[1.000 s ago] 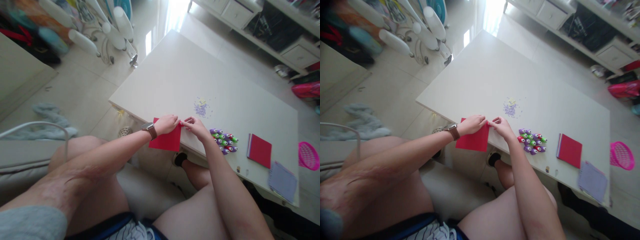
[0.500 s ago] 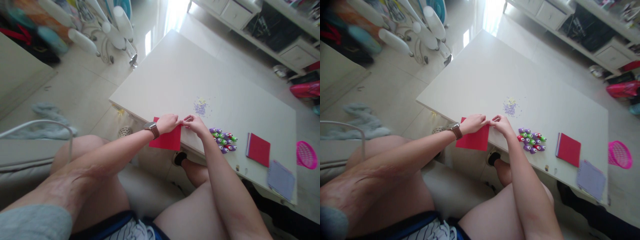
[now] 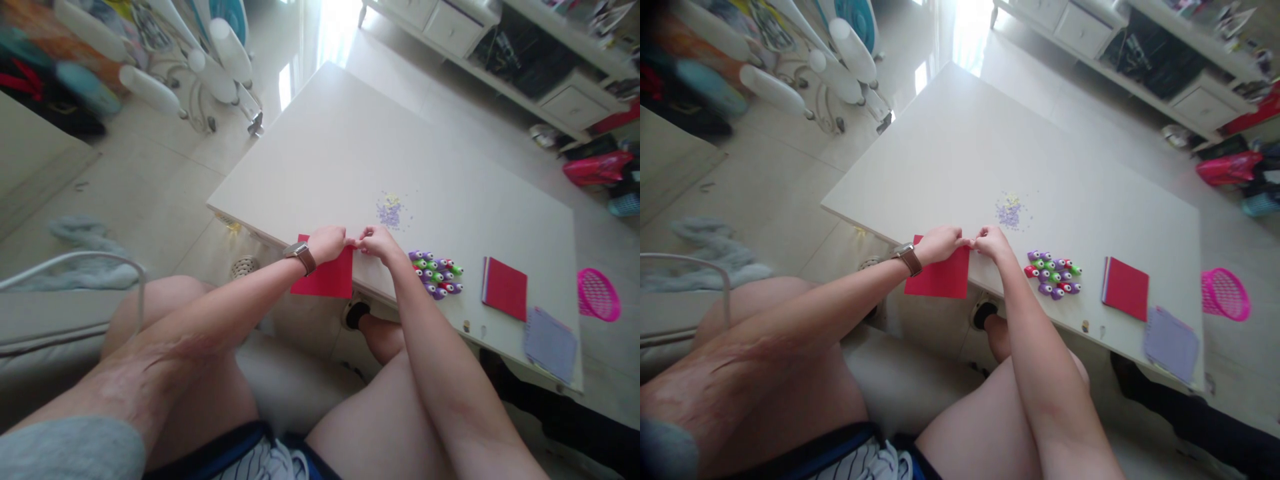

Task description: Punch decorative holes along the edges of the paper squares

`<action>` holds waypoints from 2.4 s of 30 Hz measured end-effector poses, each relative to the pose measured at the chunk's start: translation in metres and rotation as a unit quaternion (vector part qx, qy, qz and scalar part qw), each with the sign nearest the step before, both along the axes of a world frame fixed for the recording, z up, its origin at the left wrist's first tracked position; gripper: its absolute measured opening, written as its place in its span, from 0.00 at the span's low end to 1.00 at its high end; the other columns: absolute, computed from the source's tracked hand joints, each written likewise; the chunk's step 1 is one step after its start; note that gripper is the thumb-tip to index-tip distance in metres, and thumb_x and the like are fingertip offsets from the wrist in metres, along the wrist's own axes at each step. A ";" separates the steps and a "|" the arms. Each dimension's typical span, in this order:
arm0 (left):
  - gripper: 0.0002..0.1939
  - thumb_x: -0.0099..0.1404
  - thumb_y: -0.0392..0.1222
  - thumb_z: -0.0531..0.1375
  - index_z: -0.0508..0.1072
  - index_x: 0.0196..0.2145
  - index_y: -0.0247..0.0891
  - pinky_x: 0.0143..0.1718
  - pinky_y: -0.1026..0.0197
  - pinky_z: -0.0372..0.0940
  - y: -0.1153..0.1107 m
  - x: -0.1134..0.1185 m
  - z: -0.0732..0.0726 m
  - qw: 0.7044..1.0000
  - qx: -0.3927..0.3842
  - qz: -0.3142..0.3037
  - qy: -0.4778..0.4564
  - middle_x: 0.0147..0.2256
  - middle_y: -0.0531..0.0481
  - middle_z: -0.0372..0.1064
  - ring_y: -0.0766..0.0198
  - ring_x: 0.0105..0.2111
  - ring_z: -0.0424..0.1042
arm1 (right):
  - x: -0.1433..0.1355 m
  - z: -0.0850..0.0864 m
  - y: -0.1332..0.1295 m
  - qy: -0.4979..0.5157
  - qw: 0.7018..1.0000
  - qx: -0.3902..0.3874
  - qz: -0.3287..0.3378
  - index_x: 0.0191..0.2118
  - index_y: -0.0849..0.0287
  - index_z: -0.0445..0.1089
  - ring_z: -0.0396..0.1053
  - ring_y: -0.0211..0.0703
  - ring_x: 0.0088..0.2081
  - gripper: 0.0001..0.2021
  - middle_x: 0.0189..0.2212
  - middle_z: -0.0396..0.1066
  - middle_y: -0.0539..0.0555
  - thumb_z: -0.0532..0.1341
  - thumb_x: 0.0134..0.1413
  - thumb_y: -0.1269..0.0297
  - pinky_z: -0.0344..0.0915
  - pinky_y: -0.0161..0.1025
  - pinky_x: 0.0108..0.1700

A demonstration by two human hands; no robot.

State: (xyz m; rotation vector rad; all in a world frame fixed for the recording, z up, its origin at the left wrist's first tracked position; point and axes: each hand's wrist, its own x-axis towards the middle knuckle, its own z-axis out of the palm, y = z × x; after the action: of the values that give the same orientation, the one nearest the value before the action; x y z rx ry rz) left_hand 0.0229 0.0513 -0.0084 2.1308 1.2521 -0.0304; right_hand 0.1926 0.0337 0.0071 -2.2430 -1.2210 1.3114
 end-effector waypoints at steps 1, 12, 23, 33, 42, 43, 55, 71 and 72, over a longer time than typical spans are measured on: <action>0.23 0.80 0.55 0.52 0.78 0.50 0.35 0.45 0.56 0.67 0.000 0.000 -0.001 1.000 0.001 -0.001 -0.001 0.47 0.37 0.81 0.50 0.47 0.79 | 0.000 -0.002 0.000 -0.003 1.000 0.000 0.002 0.27 0.58 0.64 0.66 0.33 0.24 0.15 0.22 0.69 0.46 0.72 0.51 0.75 0.64 0.30 0.29; 0.24 0.76 0.58 0.57 0.79 0.50 0.34 0.44 0.59 0.68 0.013 0.005 0.005 0.996 -0.070 0.028 0.039 0.47 0.36 0.81 0.50 0.48 0.79 | -0.005 0.000 0.004 -0.006 1.000 -0.011 0.007 0.28 0.58 0.66 0.69 0.34 0.24 0.14 0.22 0.70 0.46 0.71 0.51 0.77 0.66 0.30 0.29; 0.20 0.78 0.40 0.49 0.81 0.46 0.29 0.47 0.58 0.69 0.019 0.001 0.002 0.998 -0.046 -0.040 0.028 0.46 0.32 0.80 0.53 0.45 0.79 | 0.000 0.022 -0.002 -0.157 0.965 0.068 0.200 0.45 0.58 0.78 0.75 0.43 0.39 0.16 0.42 0.79 0.55 0.75 0.48 0.68 0.68 0.35 0.41; 0.19 0.71 0.31 0.48 0.76 0.48 0.32 0.44 0.57 0.68 0.008 -0.006 -0.002 0.999 -0.053 -0.006 0.008 0.48 0.35 0.80 0.53 0.45 0.78 | 0.016 0.025 -0.010 -0.261 0.938 0.078 0.216 0.44 0.56 0.81 0.76 0.48 0.50 0.07 0.50 0.81 0.58 0.66 0.62 0.64 0.67 0.37 0.51; 0.11 0.69 0.33 0.53 0.71 0.47 0.37 0.48 0.54 0.69 -0.002 -0.007 0.004 0.999 -0.019 -0.034 0.033 0.50 0.37 0.76 0.51 0.49 0.77 | 0.035 0.027 -0.017 -0.322 0.926 -0.003 0.197 0.49 0.54 0.81 0.77 0.51 0.48 0.12 0.49 0.81 0.60 0.64 0.63 0.62 0.68 0.40 0.46; 0.11 0.69 0.34 0.54 0.71 0.47 0.37 0.49 0.53 0.69 -0.004 -0.008 0.005 0.998 -0.013 -0.038 0.038 0.50 0.37 0.76 0.50 0.49 0.77 | 0.035 0.026 -0.018 -0.327 0.924 -0.001 0.201 0.50 0.55 0.80 0.77 0.52 0.49 0.12 0.50 0.81 0.61 0.64 0.64 0.62 0.68 0.40 0.47; 0.15 0.70 0.41 0.63 0.67 0.51 0.36 0.49 0.50 0.69 -0.001 -0.020 0.018 0.995 0.019 -0.050 0.082 0.54 0.36 0.71 0.46 0.51 0.76 | 0.005 0.028 -0.024 -0.259 0.865 0.120 0.412 0.57 0.55 0.81 0.68 0.51 0.57 0.23 0.54 0.79 0.56 0.59 0.62 0.77 0.63 0.41 0.61; 0.16 0.70 0.40 0.64 0.67 0.52 0.36 0.50 0.50 0.69 0.000 -0.020 0.017 0.996 0.019 -0.043 0.076 0.54 0.36 0.71 0.47 0.51 0.75 | -0.003 0.029 -0.029 -0.314 0.848 0.097 0.416 0.63 0.50 0.76 0.65 0.59 0.59 0.25 0.60 0.74 0.60 0.55 0.67 0.72 0.64 0.50 0.57; 0.16 0.70 0.40 0.64 0.68 0.52 0.36 0.51 0.50 0.69 0.000 -0.020 0.016 0.996 0.021 -0.044 0.074 0.54 0.36 0.71 0.47 0.51 0.75 | -0.003 0.027 -0.030 -0.317 0.850 0.097 0.410 0.65 0.49 0.75 0.64 0.59 0.60 0.26 0.61 0.73 0.61 0.55 0.67 0.72 0.64 0.51 0.58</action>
State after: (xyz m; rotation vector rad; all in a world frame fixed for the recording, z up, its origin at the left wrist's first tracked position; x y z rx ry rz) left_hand 0.0034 0.0517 0.0077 2.2529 1.2515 -0.2058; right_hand 0.1895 0.0040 0.0342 -2.1117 -2.6128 0.5284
